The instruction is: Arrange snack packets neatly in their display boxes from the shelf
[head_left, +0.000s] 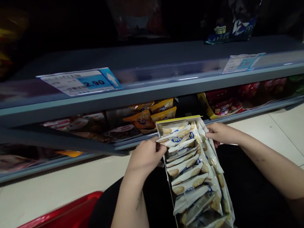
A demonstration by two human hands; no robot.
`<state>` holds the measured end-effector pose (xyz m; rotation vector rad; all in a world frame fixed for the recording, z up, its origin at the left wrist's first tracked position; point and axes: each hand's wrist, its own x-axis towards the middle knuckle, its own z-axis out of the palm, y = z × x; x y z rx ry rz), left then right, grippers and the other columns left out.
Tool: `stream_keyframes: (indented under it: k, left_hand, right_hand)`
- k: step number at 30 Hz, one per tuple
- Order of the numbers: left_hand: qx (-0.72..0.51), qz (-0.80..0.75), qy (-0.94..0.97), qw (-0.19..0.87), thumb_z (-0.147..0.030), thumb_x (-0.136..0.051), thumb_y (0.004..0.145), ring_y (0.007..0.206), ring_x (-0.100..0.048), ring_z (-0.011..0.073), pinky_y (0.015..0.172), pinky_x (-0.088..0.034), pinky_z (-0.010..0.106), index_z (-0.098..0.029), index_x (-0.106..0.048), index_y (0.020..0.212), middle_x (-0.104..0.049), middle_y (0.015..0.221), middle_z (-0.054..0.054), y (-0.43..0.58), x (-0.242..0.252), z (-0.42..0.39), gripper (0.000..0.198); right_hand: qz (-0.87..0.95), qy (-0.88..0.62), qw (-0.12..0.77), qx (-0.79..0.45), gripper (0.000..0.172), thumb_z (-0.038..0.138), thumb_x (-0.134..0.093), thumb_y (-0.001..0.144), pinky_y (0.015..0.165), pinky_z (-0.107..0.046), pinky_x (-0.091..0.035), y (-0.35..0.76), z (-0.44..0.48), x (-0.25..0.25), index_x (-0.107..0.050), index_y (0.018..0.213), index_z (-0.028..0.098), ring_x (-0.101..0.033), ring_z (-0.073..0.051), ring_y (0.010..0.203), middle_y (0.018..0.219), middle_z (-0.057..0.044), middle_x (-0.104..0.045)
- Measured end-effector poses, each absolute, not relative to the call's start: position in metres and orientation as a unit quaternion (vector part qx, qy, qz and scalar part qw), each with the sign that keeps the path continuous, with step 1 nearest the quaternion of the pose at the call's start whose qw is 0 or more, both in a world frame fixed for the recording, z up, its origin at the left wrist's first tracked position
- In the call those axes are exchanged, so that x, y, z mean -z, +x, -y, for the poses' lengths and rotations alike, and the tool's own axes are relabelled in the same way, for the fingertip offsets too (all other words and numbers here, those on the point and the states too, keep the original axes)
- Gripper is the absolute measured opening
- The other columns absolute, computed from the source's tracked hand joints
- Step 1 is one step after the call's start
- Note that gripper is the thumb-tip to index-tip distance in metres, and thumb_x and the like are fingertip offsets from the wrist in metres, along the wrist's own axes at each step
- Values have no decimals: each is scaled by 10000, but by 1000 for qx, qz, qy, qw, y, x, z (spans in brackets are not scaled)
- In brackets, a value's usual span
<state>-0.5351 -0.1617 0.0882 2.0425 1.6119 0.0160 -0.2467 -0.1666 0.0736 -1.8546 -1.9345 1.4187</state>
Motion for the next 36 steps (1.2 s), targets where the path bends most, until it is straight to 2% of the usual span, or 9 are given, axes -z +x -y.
stream_keyframes:
  k: [4, 7, 11, 17, 20, 24, 29, 32, 36]
  left_hand:
    - [-36, -596, 743, 301, -412, -509, 848, 733, -658, 209, 629, -415, 270, -209, -604, 893, -706, 804, 48, -551, -93, 171, 228]
    - [-116, -572, 740, 333, -451, -608, 795, 714, -640, 176, 618, -447, 254, -229, -582, 1076, -685, 862, 18, -562, -102, 179, 360]
    - [-210, -538, 748, 326, -441, -581, 828, 685, -615, 157, 585, -457, 248, -227, -603, 1088, -665, 908, 28, -562, -106, 178, 337]
    - [-219, -523, 769, 297, -372, -517, 891, 784, -662, 184, 698, -469, 269, -211, -647, 928, -714, 904, 34, -547, -92, 168, 210]
    - [-276, -542, 747, 268, -373, -503, 913, 765, -657, 171, 665, -457, 250, -210, -641, 911, -714, 871, 25, -539, -91, 170, 213]
    - [-363, -544, 694, 301, -423, -570, 879, 793, -665, 163, 582, -466, 214, -209, -627, 994, -704, 973, 41, -532, -94, 176, 250]
    - [-302, -541, 695, 364, -445, -672, 799, 748, -667, 158, 510, -450, 191, -207, -608, 1047, -699, 895, 33, -530, -95, 177, 350]
    - [-294, -546, 705, 345, -483, -683, 781, 711, -641, 154, 491, -445, 196, -205, -596, 1101, -685, 886, 34, -528, -95, 178, 433]
    - [-316, -539, 715, 314, -469, -662, 808, 798, -645, 165, 571, -510, 208, -205, -635, 1034, -686, 1031, 60, -530, -100, 180, 348]
  right_hand:
    - [677, -618, 54, -397, 176, 265, -533, 834, 542, -248, -489, -244, 168, -82, -620, 948, 163, -667, -174, 552, 623, -3, -688]
    - [707, -647, 155, -240, 347, 359, -595, 847, 647, -277, -503, -245, 174, -98, -614, 1134, 164, -683, -191, 692, 792, -40, -730]
    - [713, -619, 316, -91, 171, 330, -554, 893, 724, -290, -511, -259, 183, -107, -662, 919, 200, -670, -194, 789, 860, -66, -719]
    - [770, -548, 281, -167, 268, 399, -549, 926, 820, -322, -518, -286, 188, -83, -641, 1084, 204, -685, -232, 935, 1063, -96, -728]
    - [772, -542, 263, -202, 266, 396, -539, 934, 833, -342, -520, -295, 187, -75, -627, 1082, 193, -686, -254, 949, 1025, -112, -733]
    - [684, -541, 377, -311, 279, 403, -537, 936, 888, -335, -535, -301, 189, -77, -615, 1121, 210, -688, -226, 996, 1054, -81, -734]
    - [614, -478, 425, -462, 360, 425, -590, 897, 921, -368, -553, -301, 191, -77, -615, 1174, 197, -688, -221, 1030, 1076, -67, -732]
    - [636, -484, 421, -428, 306, 423, -611, 880, 917, -362, -550, -301, 188, -73, -658, 1087, 202, -691, -219, 1003, 1057, -61, -732]
    - [648, -492, 442, -377, 256, 412, -578, 907, 840, -310, -554, -302, 186, -74, -631, 1040, 200, -695, -194, 933, 982, -59, -728]
